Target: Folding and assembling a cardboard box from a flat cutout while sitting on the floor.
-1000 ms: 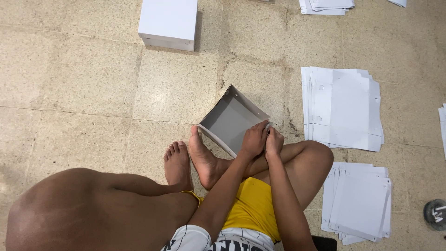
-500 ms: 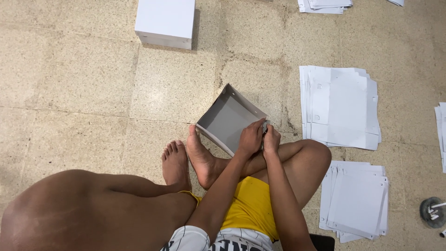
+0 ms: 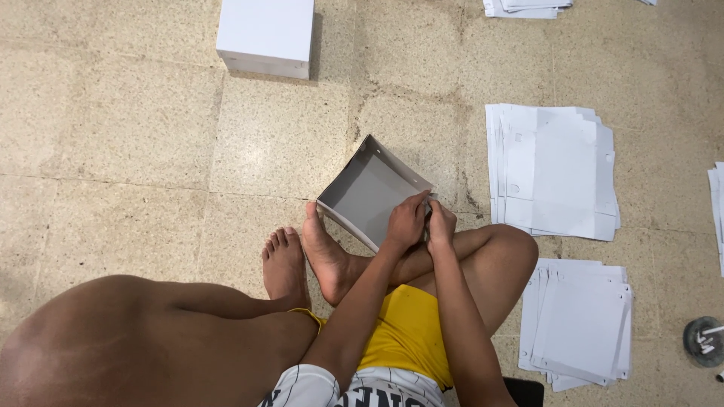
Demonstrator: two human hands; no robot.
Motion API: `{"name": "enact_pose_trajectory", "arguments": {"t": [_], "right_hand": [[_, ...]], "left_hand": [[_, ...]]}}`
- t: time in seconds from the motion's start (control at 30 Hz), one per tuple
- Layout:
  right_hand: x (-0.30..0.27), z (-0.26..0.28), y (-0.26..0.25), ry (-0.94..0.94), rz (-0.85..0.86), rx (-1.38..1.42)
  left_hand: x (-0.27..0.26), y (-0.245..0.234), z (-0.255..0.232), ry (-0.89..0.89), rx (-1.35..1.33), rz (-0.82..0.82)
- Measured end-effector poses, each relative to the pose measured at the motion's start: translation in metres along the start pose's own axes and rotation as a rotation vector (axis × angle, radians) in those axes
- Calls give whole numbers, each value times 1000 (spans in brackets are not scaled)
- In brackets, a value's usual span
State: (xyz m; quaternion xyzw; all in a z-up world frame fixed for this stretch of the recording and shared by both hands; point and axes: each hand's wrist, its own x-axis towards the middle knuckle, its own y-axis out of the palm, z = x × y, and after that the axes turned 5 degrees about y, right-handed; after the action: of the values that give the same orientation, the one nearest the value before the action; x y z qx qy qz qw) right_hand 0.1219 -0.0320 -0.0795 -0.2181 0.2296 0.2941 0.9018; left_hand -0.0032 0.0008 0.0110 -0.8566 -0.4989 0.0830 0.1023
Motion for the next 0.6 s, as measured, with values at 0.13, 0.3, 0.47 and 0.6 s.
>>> {"name": "enact_pose_trajectory", "arguments": {"t": [0.13,0.3,0.47,0.6], "right_hand": [[-22,17,0,19,-19,22],[12,-8,-2,75,-55,168],[-9,11,6,77,-82,232],[7,-3,3,17,-99,76]], "left_hand": [[1,-5,-7,-24,-34,5],[0,-7,-14,-49,-68,17],[19,0,13,-127,-104,11],[20,1,14,-142,-78,12]]}}
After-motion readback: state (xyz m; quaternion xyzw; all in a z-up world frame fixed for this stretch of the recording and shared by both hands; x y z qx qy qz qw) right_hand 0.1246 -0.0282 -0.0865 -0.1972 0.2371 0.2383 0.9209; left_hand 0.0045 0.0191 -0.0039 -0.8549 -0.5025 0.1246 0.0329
